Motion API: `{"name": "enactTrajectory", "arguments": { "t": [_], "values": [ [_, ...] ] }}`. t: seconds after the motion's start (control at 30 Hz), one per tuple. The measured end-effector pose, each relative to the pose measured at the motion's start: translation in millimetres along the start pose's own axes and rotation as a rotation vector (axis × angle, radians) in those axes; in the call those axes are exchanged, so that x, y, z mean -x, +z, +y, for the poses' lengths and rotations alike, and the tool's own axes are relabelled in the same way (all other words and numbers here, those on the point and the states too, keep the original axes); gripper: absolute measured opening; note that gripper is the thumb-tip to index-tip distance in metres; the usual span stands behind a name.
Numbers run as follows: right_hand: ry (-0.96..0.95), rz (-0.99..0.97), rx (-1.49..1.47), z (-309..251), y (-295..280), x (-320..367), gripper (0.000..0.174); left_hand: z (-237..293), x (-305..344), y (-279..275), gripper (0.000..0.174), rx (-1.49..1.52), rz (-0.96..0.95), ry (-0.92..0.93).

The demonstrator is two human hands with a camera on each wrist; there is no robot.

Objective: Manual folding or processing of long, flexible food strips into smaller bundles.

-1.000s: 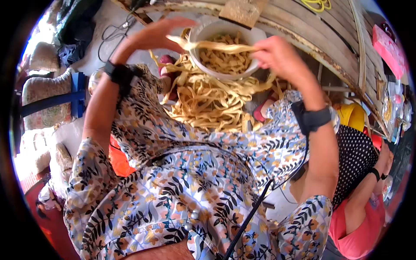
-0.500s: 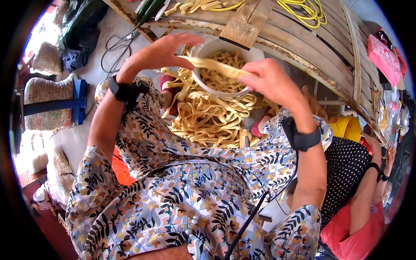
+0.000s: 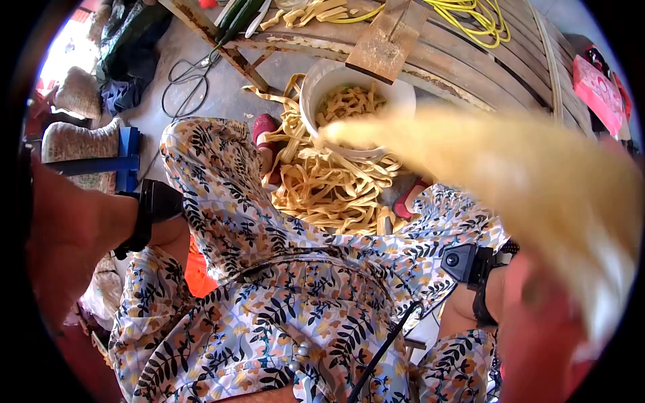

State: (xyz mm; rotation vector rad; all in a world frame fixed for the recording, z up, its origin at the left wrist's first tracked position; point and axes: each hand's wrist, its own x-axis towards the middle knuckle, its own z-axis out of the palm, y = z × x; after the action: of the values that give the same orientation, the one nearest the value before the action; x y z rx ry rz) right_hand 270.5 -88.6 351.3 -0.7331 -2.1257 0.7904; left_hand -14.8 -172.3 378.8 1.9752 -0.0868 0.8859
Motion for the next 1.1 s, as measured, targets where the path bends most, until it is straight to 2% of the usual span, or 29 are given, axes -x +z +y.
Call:
{"name": "enactTrajectory", "arguments": {
  "t": [0.67, 0.83, 0.93, 1.0, 1.07, 1.1],
  "values": [
    [-0.072, 0.137, 0.264, -35.3, -30.7, 19.7, 0.031, 11.3, 17.1, 12.4, 0.049, -0.357, 0.329, 0.257],
    [-0.078, 0.184, 0.301, -46.6, -40.3, 20.4, 0.032, 14.3, 12.0, 4.0, 0.051, -0.444, 0.466, 0.31],
    [-0.089, 0.248, 0.301, -55.5, -40.3, 17.1, 0.033, 28.8, 13.8, 1.0, 0.052, -0.508, 0.616, 0.361],
    [-0.061, 0.282, 0.221, -59.0, -25.8, 0.5, 0.034, 25.4, 7.3, 0.0, 0.053, -0.52, 0.758, 0.298],
    [-0.032, 0.306, 0.004, -60.2, 8.5, -30.5, 0.029, -9.2, -12.4, -2.5, 0.054, -0.489, 0.877, 0.057],
    [-0.001, 0.252, -0.121, -50.4, 15.6, -39.8, 0.025, -37.5, -23.6, -6.3, 0.063, -0.455, 0.892, -0.1]
  ]
}}
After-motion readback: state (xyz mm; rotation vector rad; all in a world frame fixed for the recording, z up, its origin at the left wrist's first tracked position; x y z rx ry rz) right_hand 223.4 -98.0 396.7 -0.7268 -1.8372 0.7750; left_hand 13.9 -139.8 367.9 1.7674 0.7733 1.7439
